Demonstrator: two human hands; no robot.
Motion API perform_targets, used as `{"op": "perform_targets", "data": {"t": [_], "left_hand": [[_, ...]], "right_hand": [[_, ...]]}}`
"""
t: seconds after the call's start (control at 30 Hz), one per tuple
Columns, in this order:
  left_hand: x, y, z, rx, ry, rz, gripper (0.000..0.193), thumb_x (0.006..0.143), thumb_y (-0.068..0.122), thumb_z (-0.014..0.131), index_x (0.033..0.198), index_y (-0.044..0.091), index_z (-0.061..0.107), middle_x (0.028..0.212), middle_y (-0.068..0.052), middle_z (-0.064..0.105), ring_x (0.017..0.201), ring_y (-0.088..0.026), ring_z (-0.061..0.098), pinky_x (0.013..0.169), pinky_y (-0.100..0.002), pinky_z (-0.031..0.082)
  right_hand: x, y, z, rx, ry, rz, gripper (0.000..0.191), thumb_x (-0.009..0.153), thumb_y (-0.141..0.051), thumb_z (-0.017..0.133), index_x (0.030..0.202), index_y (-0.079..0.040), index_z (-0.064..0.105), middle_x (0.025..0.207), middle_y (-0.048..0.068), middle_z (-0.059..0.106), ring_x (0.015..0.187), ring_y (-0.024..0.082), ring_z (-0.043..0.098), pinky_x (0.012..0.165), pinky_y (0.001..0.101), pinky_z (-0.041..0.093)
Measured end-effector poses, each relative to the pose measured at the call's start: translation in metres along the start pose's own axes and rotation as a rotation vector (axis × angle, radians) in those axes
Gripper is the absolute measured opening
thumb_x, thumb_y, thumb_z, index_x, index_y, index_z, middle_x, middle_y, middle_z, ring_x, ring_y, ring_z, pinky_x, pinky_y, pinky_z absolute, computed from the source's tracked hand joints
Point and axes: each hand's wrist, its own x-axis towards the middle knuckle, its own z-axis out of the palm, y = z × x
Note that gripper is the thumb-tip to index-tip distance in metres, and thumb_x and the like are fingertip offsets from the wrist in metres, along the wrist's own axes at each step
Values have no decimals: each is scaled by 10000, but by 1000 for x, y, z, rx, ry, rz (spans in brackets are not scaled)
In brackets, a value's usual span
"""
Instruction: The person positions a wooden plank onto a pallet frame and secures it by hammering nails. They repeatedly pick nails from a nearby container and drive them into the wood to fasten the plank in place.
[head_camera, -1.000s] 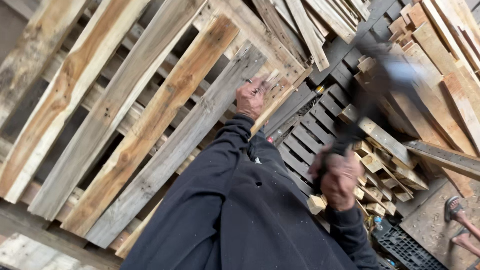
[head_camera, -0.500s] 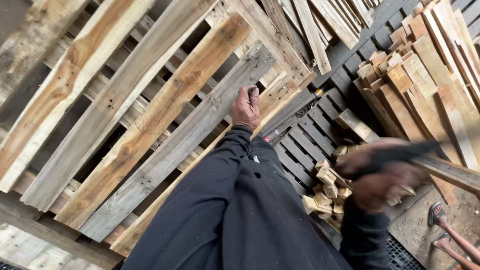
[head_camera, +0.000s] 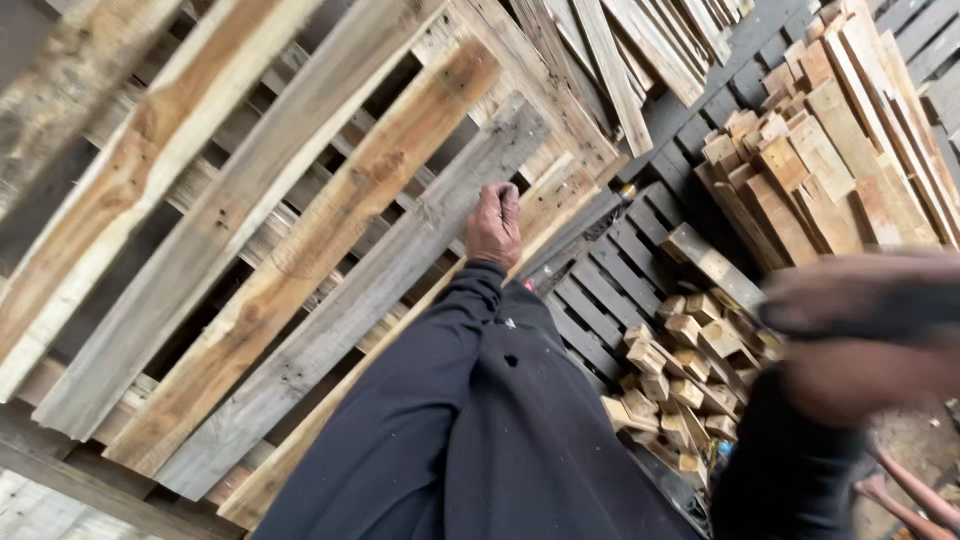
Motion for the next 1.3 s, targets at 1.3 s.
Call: {"op": "perform_targets", "data": {"t": [1.3], "left_hand": [[36,1,-98,-1181,292,-848,316,1060,359,566,943,69,617,779,-48,631,584,-142,547,488,-295,423]], "right_hand": [[-120,117,90,-655,21,1196,465,999,-461,595,822,-32,558,587,54,519,449,162,491,431,318,397]]}}
